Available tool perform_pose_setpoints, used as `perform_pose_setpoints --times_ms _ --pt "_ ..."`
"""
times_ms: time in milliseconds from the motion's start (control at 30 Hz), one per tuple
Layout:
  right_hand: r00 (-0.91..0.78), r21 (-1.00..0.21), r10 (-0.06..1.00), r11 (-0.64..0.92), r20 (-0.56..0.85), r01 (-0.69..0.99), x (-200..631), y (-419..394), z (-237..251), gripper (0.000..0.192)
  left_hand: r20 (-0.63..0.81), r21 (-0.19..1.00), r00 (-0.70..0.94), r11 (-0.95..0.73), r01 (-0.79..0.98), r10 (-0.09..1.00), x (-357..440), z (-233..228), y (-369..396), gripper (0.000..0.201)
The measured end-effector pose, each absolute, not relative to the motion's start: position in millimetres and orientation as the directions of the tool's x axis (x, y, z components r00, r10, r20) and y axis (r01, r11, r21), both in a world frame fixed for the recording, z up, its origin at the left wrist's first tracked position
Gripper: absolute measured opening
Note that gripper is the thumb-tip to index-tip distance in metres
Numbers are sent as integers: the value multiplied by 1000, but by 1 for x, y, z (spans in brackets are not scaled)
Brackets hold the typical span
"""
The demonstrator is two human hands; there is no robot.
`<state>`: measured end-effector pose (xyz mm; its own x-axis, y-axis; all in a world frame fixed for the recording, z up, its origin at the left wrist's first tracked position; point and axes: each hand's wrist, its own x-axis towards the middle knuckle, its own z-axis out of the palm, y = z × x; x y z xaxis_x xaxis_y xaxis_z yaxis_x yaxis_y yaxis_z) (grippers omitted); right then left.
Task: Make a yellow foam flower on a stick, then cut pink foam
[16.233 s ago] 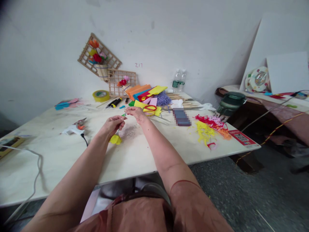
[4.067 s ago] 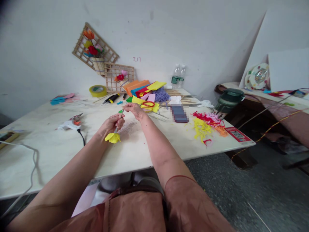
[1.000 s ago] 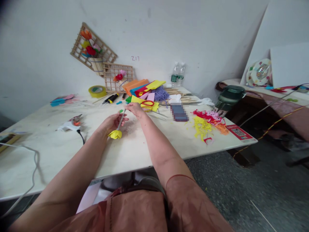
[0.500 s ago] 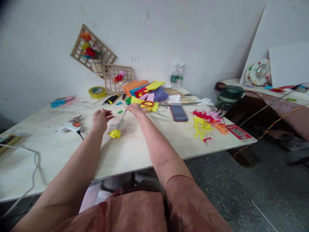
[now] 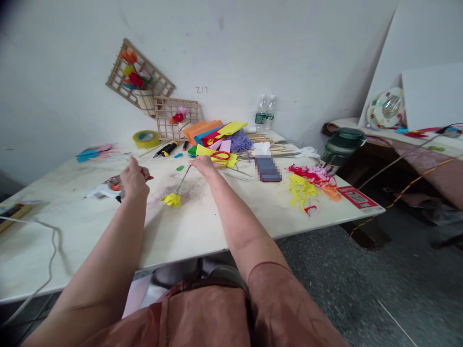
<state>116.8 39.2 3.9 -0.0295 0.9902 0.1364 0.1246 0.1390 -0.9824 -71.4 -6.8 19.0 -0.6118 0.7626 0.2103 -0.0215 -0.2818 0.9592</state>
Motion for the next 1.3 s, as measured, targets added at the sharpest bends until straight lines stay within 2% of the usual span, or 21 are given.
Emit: perform_pose_setpoints --times_ms 67,133,200,267,400,500,767,1033,1300 --pt "-30 -980 990 144 141 137 117 39 3 22 293 956 -515 -253 148 806 -60 15 -7 29" --pt "-31 -976 988 153 150 158 116 39 4 22 349 909 -335 -230 346 875 -47 11 -8 25" --pt "-24 -973 989 150 148 174 116 38 4 23 356 807 -211 -185 561 910 -34 9 -11 32" --pt "-20 -972 989 145 144 183 116 38 5 23 322 651 -150 -103 752 935 -23 10 -15 35" --pt "-13 -974 988 153 152 165 114 38 4 21 232 399 -60 -39 916 971 -11 15 -23 36" --pt "-8 -977 987 158 159 143 113 39 3 22 214 318 -27 -43 947 976 -8 18 -26 32" --pt "-3 -973 987 159 161 170 112 40 4 19 238 327 -57 -24 945 970 -4 23 -32 31" --pt "20 -954 983 172 182 247 110 43 4 24 240 437 -76 -38 899 968 -7 24 -33 25" --pt "24 -929 982 171 189 329 111 45 6 23 158 599 -87 -26 800 984 -12 20 -29 21"
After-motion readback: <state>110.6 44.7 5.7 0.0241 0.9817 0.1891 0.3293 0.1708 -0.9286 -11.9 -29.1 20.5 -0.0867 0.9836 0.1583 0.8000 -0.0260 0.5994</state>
